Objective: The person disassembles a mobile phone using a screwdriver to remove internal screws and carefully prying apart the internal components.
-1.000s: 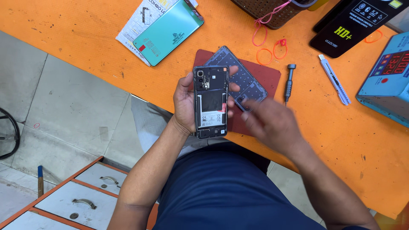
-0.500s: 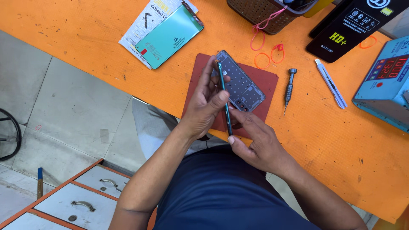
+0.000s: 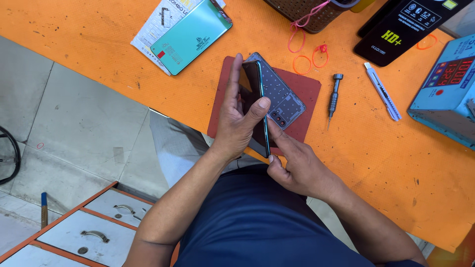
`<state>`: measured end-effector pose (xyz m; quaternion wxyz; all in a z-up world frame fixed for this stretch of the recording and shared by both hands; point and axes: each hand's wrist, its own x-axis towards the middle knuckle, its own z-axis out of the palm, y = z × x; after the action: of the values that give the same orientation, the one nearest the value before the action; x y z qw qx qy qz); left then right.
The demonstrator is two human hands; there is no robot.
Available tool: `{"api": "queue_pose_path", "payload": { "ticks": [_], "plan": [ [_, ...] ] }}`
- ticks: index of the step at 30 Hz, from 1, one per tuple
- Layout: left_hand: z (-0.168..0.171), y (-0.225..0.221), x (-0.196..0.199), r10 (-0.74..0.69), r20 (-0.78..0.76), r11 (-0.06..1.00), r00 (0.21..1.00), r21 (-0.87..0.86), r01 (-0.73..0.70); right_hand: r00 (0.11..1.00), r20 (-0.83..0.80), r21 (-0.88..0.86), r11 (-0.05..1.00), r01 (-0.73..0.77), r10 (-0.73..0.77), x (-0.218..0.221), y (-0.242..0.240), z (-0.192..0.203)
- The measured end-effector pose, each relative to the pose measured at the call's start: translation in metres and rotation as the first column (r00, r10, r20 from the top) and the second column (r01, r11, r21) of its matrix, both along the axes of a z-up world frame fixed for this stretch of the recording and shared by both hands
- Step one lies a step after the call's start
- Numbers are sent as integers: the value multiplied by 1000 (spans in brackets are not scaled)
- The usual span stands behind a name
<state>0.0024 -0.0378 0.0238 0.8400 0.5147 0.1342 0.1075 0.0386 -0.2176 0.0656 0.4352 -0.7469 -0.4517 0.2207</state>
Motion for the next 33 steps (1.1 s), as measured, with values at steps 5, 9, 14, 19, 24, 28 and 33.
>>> {"api": "queue_pose_path", "payload": {
  "ticks": [5, 9, 14, 19, 24, 28, 33],
  "plan": [
    [11, -3, 1, 88, -62, 995, 994, -32, -90, 971, -103, -321, 931, 172, -215, -7, 7, -6],
    [20, -1, 5, 160, -24, 976, 987, -143, -162, 986, 123, 22, 994, 108, -110, -1, 5, 14],
    [31, -8, -5, -31, -121, 735, 992, -675, -59, 898, 437, 125, 986, -114, 49, 15, 19, 34],
    [16, -12, -27, -244, 61, 541, 968, -819, 188, 858, 494, 134, 962, -238, 144, 33, 30, 38],
    [20, 5, -54, -254, -398, 967, 881, -80, 242, 955, 296, 6, 1000, -26, 23, 58, 26, 31],
    [44, 15, -58, 25, 255, 538, 967, 812, -228, 956, 290, 45, 998, -45, 30, 68, 34, 28],
    [28, 16, -29, -91, 395, 424, 914, 846, -323, 944, 315, 46, 991, -122, 102, 84, 35, 15]
  ]
}}
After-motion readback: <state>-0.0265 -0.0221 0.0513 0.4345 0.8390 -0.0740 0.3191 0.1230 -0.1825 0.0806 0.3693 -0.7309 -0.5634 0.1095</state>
